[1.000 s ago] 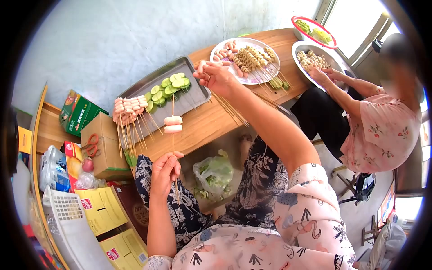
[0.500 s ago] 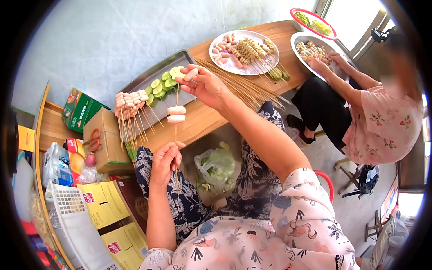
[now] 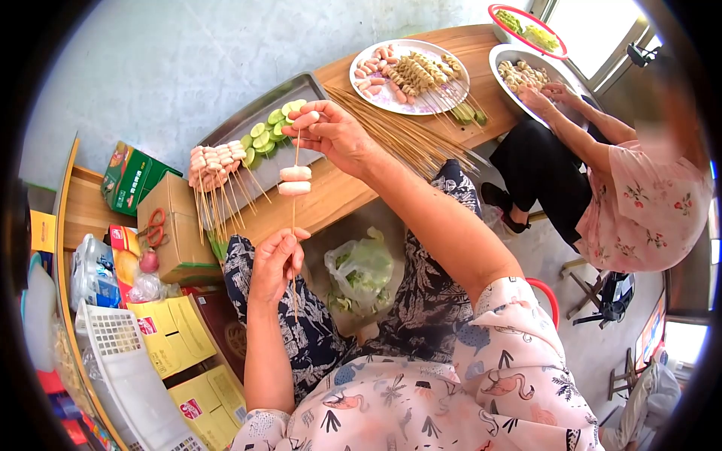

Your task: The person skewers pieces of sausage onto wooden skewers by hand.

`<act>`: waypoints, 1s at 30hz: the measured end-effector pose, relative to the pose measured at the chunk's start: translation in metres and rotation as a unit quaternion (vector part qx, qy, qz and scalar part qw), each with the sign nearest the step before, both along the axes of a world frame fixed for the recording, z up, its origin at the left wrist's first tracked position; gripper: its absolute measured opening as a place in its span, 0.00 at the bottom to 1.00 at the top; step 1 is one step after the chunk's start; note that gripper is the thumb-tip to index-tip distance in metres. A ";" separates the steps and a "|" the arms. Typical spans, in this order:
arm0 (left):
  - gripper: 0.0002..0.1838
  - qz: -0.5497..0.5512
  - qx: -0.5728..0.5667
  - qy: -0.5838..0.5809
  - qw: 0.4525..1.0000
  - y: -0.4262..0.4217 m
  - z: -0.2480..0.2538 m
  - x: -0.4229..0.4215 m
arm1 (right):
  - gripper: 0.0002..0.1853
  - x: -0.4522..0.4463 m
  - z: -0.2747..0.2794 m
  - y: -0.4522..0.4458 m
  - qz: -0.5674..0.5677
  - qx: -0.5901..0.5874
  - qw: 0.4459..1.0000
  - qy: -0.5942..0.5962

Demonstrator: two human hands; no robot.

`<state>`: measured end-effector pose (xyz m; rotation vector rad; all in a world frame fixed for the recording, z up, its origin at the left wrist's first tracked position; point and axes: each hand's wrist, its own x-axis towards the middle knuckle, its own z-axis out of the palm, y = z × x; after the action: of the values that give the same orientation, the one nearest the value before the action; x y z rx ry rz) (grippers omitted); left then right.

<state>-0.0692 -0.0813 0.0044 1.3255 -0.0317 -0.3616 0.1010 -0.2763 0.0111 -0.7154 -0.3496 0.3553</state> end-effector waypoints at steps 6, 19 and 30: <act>0.14 0.000 -0.002 -0.001 1.000 -0.001 0.001 0.000 | 0.15 -0.003 0.003 0.002 -0.007 -0.006 1.000 0.009; 0.14 0.005 0.001 0.006 1.000 -0.001 0.000 0.000 | 0.15 -0.005 0.005 0.004 0.001 -0.002 1.000 0.012; 0.16 0.003 -0.006 0.000 1.000 0.000 -0.001 0.001 | 0.11 -0.006 0.006 0.006 0.018 0.005 1.000 -0.004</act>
<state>-0.0680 -0.0812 0.0030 1.3140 -0.0294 -0.3569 0.0949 -0.2699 0.0166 -0.7011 -0.3724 0.3834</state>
